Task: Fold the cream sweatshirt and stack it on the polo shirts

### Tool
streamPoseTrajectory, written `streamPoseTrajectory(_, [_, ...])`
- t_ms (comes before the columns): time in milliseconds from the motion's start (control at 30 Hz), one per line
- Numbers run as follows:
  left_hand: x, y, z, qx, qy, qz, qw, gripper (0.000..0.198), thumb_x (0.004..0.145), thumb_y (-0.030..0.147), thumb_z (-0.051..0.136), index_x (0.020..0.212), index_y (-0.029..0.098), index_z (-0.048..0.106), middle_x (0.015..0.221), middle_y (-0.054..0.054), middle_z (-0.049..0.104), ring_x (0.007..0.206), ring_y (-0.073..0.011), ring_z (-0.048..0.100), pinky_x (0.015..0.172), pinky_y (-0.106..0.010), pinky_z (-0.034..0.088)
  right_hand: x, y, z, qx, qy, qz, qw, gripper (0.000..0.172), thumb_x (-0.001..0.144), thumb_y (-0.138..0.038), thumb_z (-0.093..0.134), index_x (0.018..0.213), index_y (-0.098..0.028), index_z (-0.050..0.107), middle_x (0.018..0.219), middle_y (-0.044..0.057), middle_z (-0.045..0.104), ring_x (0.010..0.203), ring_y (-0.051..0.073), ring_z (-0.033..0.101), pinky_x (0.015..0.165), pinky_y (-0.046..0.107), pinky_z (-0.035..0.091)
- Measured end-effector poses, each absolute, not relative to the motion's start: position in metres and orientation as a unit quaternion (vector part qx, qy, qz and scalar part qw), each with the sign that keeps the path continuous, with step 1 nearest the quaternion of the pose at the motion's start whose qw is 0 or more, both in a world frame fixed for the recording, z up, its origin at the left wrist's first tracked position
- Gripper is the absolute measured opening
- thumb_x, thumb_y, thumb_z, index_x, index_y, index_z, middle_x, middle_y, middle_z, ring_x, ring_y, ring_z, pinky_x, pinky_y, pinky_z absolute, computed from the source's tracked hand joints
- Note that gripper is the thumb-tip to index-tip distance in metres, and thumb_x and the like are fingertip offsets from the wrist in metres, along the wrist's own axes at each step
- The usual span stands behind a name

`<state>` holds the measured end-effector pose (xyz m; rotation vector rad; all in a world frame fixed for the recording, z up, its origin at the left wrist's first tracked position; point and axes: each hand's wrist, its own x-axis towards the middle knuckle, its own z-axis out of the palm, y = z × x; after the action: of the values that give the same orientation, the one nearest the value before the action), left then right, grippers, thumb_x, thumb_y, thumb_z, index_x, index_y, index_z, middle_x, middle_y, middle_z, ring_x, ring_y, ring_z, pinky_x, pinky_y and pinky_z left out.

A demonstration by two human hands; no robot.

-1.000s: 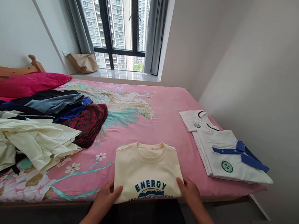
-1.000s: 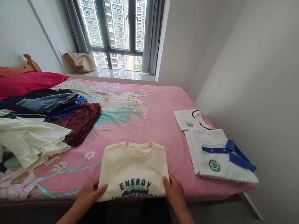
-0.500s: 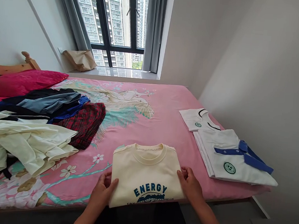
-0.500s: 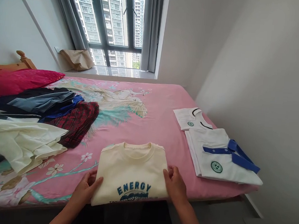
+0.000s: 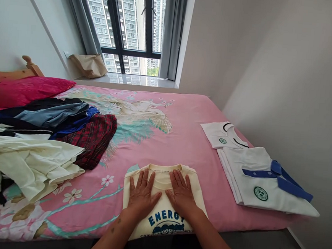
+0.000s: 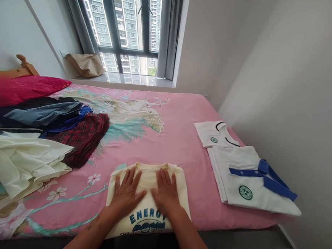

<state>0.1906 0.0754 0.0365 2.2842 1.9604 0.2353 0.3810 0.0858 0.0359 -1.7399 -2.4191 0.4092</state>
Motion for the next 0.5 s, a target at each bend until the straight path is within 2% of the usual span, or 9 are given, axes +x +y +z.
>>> streamPoseTrajectory(100, [0.186, 0.075, 0.041, 0.762, 0.64, 0.078, 0.068, 0.07, 0.083, 0.053, 0.041, 0.144, 0.023, 0.023, 0.153, -0.008, 0.013, 0.14, -0.0299, 0.01, 0.108, -0.06, -0.004, 0.383, 0.083, 0.042, -0.575, -0.803, 0.132, 0.076, 0.064, 0.091, -0.047, 0.028, 0.145, -0.015, 0.016, 0.152, 0.006, 0.007, 0.14, 0.022, 0.003, 0.113, 0.051, 0.0])
streamPoseTrajectory(233, [0.19, 0.08, 0.051, 0.79, 0.602, 0.105, 0.041, 0.06, 0.088, 0.046, 0.036, 0.143, 0.025, 0.026, 0.153, -0.006, 0.014, 0.141, -0.0266, 0.011, 0.109, -0.057, -0.009, 0.375, 0.085, 0.048, -0.576, -0.802, 0.09, 0.13, 0.059, 0.092, -0.041, 0.029, 0.146, -0.02, 0.017, 0.153, 0.004, 0.008, 0.14, 0.024, 0.0, 0.111, 0.055, -0.002])
streamPoseTrajectory(367, [0.19, 0.091, 0.048, 0.784, 0.606, 0.105, 0.085, 0.06, 0.087, 0.048, 0.037, 0.142, 0.025, 0.028, 0.152, -0.006, 0.021, 0.14, -0.0267, 0.015, 0.109, -0.058, -0.005, 0.375, 0.094, 0.042, -0.572, -0.799, 0.124, 0.138, 0.06, 0.092, -0.045, 0.029, 0.144, -0.018, 0.021, 0.151, 0.007, 0.018, 0.14, 0.024, 0.009, 0.111, 0.054, 0.0])
streamPoseTrajectory(500, [0.154, 0.108, 0.049, 0.7, 0.663, 0.202, 0.172, 0.055, 0.086, 0.041, 0.038, 0.138, 0.021, 0.037, 0.148, -0.009, 0.032, 0.139, -0.0274, 0.017, 0.109, -0.059, 0.0, 0.408, 0.103, 0.034, -0.611, -0.737, 0.099, 0.272, 0.055, 0.09, -0.04, 0.029, 0.14, -0.018, 0.031, 0.149, 0.008, 0.026, 0.139, 0.022, 0.012, 0.112, 0.05, 0.01])
